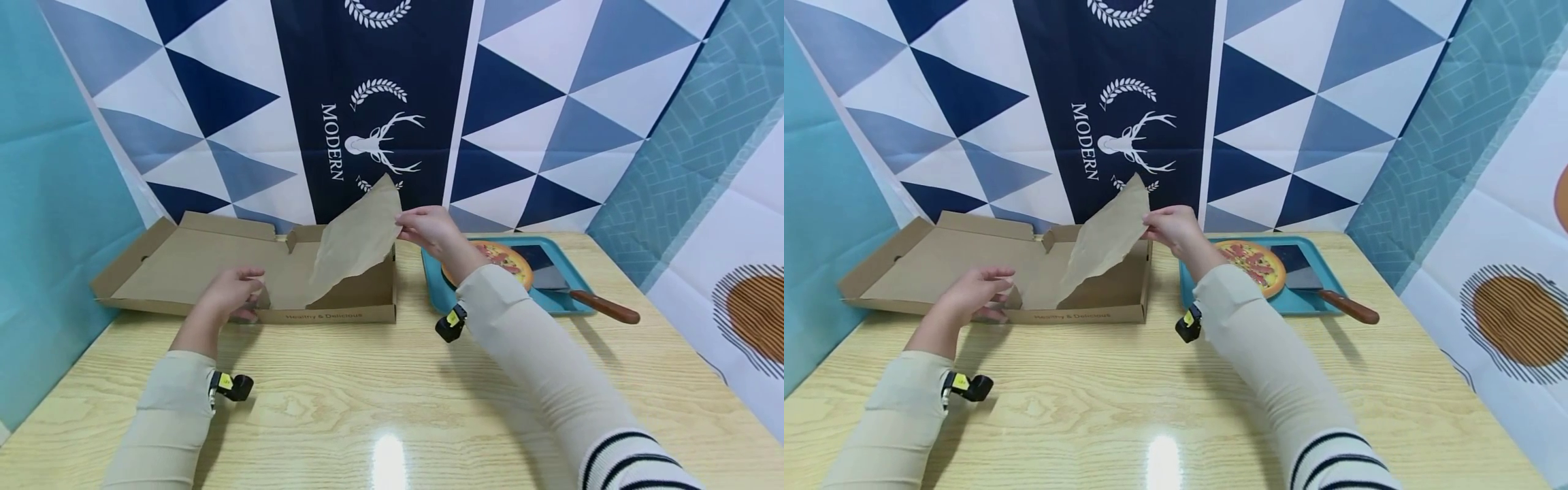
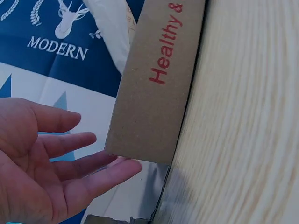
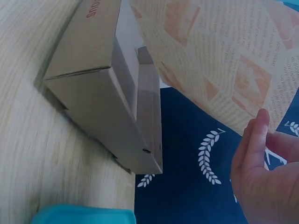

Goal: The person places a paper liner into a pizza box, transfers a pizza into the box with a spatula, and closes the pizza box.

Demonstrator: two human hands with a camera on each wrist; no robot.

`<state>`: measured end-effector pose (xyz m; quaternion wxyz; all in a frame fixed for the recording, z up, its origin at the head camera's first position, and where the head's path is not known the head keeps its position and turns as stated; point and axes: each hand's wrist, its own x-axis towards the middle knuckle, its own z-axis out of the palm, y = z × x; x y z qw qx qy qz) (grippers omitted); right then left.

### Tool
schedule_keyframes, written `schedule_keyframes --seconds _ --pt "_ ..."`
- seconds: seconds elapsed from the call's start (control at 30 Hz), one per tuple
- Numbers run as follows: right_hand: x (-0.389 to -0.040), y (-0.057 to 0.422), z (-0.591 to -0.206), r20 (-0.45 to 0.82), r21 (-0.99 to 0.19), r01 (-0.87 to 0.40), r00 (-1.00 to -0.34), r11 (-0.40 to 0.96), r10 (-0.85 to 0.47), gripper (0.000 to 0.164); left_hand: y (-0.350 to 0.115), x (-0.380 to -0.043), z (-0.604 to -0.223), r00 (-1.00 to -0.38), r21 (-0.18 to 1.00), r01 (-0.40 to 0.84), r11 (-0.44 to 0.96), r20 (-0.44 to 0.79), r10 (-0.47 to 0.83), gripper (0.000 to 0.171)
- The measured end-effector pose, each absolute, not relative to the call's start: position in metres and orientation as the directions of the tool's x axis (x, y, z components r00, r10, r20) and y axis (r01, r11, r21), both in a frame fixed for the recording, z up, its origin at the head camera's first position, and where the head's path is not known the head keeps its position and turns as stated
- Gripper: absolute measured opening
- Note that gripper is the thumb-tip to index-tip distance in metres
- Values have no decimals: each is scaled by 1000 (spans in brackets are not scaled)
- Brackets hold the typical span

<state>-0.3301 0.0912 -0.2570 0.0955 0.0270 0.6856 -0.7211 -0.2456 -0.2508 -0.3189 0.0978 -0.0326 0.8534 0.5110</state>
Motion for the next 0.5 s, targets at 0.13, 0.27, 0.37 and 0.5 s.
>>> schedule_keyframes --seconds 0.13,0.27,0.37,0.5 --pt "-336 79 -258 -178 -980 185 -980 -72 -93 29 -254 -248 -320 -970 874 -149 462 -220 102 51" --pt "-343 66 -261 -189 -976 197 -978 -93 -89 26 -256 -250 -321 -962 872 -167 459 -247 119 49" --pt "-349 59 -263 -206 -972 214 -975 -96 -80 25 -256 -253 -323 -959 870 -179 460 -259 118 51" --pt "-354 50 -267 -237 -968 242 -969 -73 -66 23 -255 -254 -326 -958 870 -176 460 -259 123 56"
